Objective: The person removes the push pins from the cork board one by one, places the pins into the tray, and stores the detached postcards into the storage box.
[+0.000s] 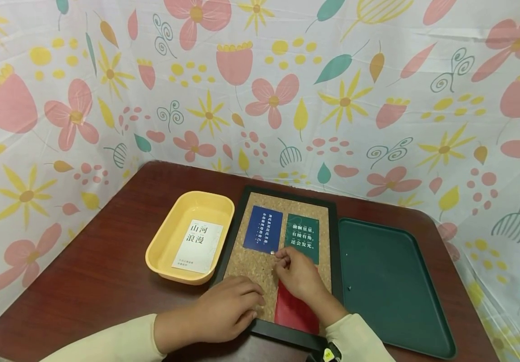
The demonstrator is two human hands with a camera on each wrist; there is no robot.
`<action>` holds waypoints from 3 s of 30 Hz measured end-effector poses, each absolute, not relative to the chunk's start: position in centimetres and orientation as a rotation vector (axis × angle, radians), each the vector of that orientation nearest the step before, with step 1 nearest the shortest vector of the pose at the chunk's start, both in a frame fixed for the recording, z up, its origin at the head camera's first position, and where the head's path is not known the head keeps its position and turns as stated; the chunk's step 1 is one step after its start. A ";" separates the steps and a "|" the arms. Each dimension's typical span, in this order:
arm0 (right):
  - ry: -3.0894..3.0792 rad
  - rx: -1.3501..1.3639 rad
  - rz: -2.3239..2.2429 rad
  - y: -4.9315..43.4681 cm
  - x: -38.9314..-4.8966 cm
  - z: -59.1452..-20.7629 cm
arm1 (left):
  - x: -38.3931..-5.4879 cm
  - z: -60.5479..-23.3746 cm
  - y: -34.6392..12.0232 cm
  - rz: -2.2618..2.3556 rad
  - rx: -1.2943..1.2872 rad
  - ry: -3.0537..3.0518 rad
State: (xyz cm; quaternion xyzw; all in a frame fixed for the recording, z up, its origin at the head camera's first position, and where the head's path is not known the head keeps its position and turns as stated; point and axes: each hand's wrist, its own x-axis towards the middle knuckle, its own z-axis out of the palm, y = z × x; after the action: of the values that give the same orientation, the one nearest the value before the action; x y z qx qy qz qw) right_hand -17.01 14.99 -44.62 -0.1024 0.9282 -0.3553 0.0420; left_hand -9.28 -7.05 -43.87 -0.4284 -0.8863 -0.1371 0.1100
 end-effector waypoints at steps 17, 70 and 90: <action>2.948 -0.403 -0.806 15.7 -16.9 -44.3 | -9.3 -44.2 -6.5 -0.352 -1.316 -2.617; 3.012 -0.427 -0.684 15.9 -17.2 -44.9 | -9.3 -44.2 -5.2 -0.152 -1.508 -2.709; 3.036 -0.312 -0.601 15.3 -17.9 -44.6 | -9.2 -44.0 -5.1 -0.138 -1.514 -2.716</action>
State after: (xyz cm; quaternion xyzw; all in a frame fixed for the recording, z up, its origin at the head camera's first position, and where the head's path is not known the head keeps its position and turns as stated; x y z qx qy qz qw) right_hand -17.91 15.34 -44.57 -0.1002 0.9759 -0.1933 0.0154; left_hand -9.24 -5.14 -43.98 -0.4864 -0.8725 -0.0444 0.0143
